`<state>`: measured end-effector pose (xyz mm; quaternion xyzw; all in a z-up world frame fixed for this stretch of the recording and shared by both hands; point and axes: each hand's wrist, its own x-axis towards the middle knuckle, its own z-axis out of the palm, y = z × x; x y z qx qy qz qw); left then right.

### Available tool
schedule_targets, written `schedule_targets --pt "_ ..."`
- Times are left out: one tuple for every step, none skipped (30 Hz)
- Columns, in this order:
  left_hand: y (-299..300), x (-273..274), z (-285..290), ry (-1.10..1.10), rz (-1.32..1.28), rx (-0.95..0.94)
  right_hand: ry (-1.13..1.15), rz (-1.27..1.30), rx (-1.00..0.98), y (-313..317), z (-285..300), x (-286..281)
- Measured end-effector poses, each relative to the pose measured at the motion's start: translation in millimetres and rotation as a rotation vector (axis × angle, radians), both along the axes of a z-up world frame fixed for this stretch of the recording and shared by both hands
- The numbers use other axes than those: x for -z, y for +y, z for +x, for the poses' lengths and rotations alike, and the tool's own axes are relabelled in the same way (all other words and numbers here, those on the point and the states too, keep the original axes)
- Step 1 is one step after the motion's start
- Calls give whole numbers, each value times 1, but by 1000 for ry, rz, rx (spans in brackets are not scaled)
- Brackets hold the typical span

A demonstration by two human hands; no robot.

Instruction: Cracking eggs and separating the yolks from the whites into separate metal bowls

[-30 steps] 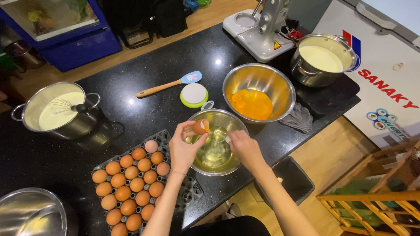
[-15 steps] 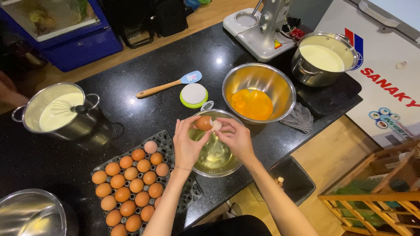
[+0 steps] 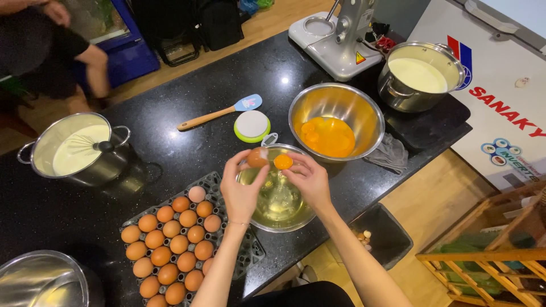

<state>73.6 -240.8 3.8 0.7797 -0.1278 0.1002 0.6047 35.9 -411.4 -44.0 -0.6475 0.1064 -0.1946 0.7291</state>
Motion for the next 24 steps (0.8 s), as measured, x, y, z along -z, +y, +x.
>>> schedule_targets --pt "1 -7 -3 120 -57 -40 -8 -2 10 0 0 -1" --pt "5 0 0 120 -59 -41 -9 -4 9 0 -2 -8" --pt "9 6 2 120 -9 -47 -6 -20 28 2 -4 -16" --pt "14 13 5 120 42 -54 -4 -37 47 3 -6 -24" --pt "17 20 7 119 39 -55 -5 -39 46 2 -7 -25" --pt "19 27 8 34 239 -36 -19 -39 56 2 -7 -26" --pt "21 33 10 -54 438 -16 -34 -39 66 2 -7 -27" --pt "23 44 13 -55 436 -17 -35 -42 66 0 -8 -28" --pt "26 55 15 -216 636 -54 -44 -53 61 -1 -8 -30" --pt "29 65 18 -379 834 -93 -53 -65 56 -1 -8 -31" --pt "25 60 16 -380 833 -95 -55 -66 55 -2 -7 -31" --pt "21 56 14 -104 576 -11 -60 -55 50 -2 -6 -31" --pt "17 52 12 166 312 71 -64 -44 45 -3 -6 -30" --pt "12 54 13 165 311 70 -65 -45 44 -3 -4 -31" --pt "7 57 14 349 59 136 -76 -28 41 -4 -3 -31" --pt "1 60 15 528 -196 201 -87 -12 38 -5 -2 -32" --pt "-2 64 18 528 -198 199 -87 -12 36 -4 -3 -35" --pt "-6 69 21 514 -189 202 -92 -9 37 -4 -3 -38" --pt "-11 74 24 501 -181 206 -97 -6 39 -5 -3 -40" --pt "-17 78 27 501 -182 206 -96 -7 39 -7 -3 -42" --pt "-24 82 31 502 -221 205 -102 -15 36 -9 -1 -45" --pt "-31 85 35 503 -260 204 -109 -22 32 -12 0 -47" --pt "-41 77 37 500 -261 206 -112 -24 34 -17 3 -46" --pt "-51 69 39 489 -290 214 -112 -30 39 -23 7 -46"
